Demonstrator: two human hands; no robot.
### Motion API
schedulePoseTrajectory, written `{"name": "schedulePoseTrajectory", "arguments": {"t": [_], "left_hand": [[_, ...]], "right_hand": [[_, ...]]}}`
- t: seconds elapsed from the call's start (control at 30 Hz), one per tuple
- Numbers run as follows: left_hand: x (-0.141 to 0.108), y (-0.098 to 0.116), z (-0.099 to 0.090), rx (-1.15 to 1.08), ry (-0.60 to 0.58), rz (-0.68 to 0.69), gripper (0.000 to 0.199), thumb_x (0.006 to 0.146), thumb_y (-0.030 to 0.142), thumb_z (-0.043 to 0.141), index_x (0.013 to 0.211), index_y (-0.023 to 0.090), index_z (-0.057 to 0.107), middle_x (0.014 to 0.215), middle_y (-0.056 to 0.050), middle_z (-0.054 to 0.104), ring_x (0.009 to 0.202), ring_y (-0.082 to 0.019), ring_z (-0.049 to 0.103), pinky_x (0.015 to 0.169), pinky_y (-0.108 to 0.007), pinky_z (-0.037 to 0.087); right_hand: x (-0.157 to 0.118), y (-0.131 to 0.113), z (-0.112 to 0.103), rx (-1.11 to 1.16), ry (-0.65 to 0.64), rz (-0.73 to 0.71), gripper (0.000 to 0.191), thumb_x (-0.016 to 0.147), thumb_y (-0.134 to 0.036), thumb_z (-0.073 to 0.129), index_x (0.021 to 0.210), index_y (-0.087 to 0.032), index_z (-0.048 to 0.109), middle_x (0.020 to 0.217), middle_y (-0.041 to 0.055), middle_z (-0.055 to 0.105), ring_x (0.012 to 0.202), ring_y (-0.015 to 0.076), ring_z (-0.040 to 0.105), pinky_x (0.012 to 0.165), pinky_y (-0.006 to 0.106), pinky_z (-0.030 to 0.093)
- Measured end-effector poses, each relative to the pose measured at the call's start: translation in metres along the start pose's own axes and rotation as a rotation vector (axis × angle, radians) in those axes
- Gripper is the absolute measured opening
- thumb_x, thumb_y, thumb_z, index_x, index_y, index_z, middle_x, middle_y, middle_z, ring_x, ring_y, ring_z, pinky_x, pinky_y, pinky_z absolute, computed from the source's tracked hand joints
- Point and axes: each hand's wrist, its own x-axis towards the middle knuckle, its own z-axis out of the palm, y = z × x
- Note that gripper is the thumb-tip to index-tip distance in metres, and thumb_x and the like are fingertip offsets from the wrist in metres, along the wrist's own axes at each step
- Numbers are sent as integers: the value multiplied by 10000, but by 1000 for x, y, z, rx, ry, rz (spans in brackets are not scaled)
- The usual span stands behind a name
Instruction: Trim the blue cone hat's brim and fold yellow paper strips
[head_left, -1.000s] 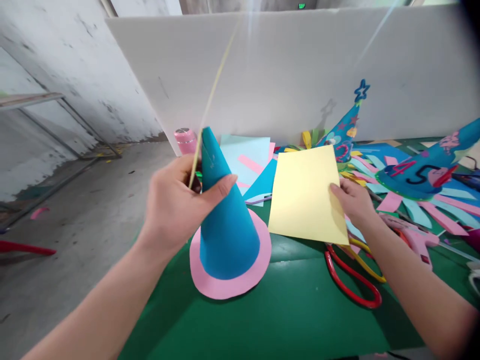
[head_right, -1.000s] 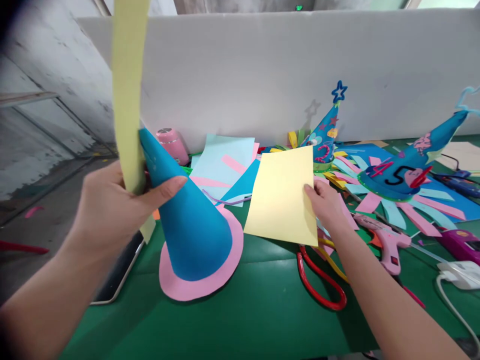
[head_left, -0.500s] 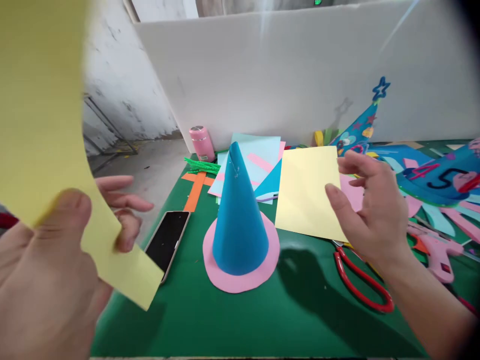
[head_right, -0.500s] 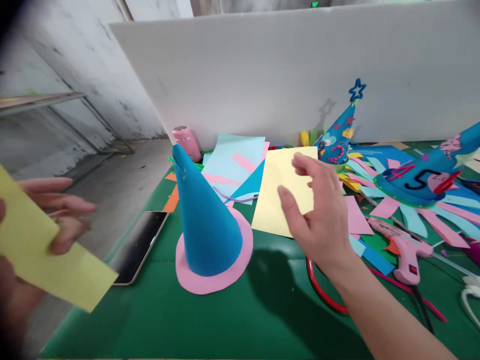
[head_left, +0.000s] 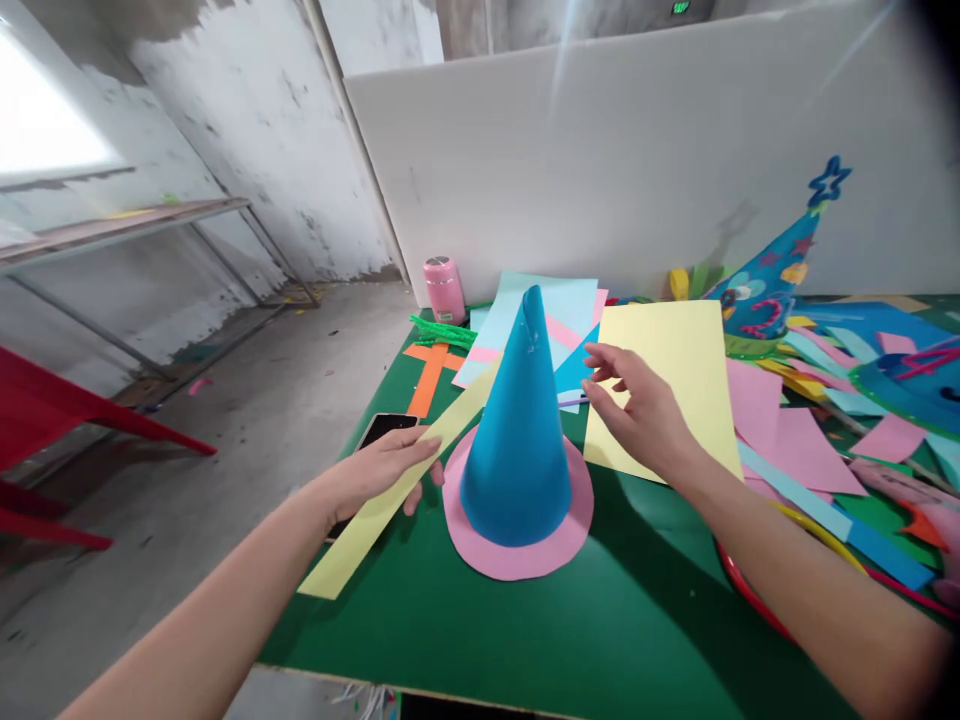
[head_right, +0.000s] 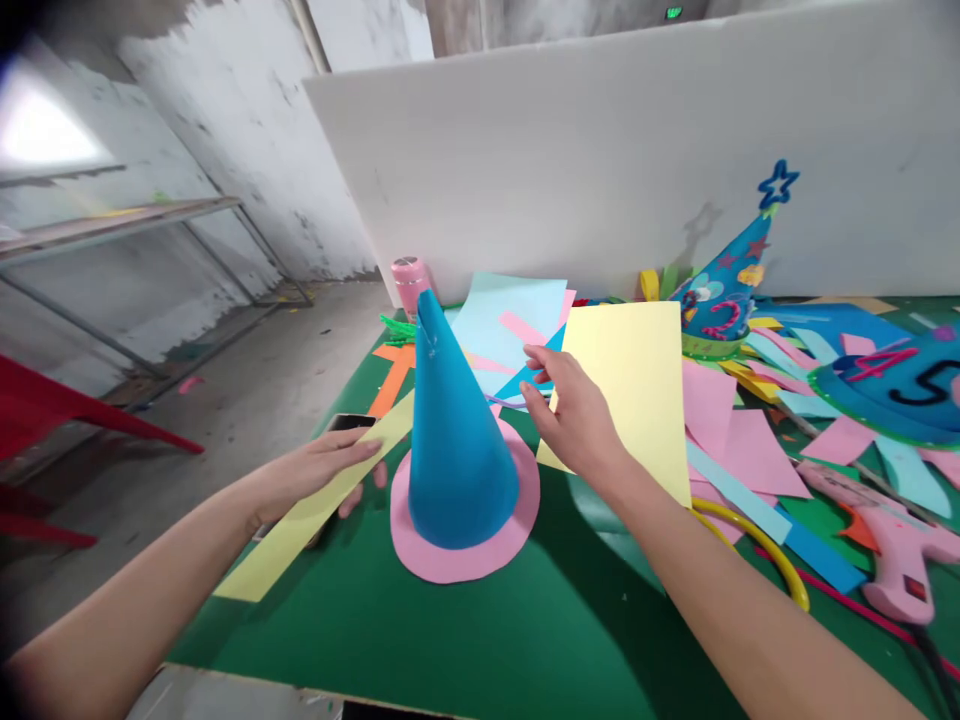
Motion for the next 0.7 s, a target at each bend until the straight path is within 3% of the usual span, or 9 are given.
{"name": "schedulePoseTrajectory", "arguments": {"t": [0.1,0.17,0.27,0.43,0.57,0.7], "left_hand": [[17,4,-3,-10,-198,-38,241,695,416,604,595,198,633,678,-56,666,417,-164,569,559,-301,455],[30,7,-4,-61,-218,-16,213,693,394,615,627,192,641,681,-67,666,516,-196,611,611,-314,466],[51,12,-8,-201,-128,54,195,685,372,629,700,179,649,721,-76,661,638,-219,627,613,-315,473],[85,24,-13,-506,128,286,225,718,353,607,844,169,640,713,-40,625,593,-136,567,555,-247,457],[104,39,-7,-719,238,503,206,752,346,574,901,205,595,716,-7,594,700,-132,571,697,-267,470],[114,49,9,-793,261,594,197,799,345,510,954,231,553,858,-30,606,881,-166,571,811,-320,451]], "right_hand": [[11,6,12,-11,-48,10,383,808,-290,461,1182,-208,463,1084,91,555,875,208,552,700,364,463],[18,8,20,-7,-66,28,369,801,-287,462,1158,-197,485,1095,96,548,875,210,554,707,368,462],[26,9,30,18,-88,64,346,799,-284,449,1122,-175,508,1077,112,554,847,213,558,680,363,463],[41,0,43,109,-131,65,227,791,-294,465,965,-206,583,961,69,610,816,202,569,702,345,461],[65,-7,58,203,-159,54,235,790,-294,474,980,-202,578,935,55,634,820,189,589,709,320,479],[85,-12,75,270,-199,27,341,789,-348,491,1089,-192,533,1023,67,618,899,183,577,709,298,494]]}}
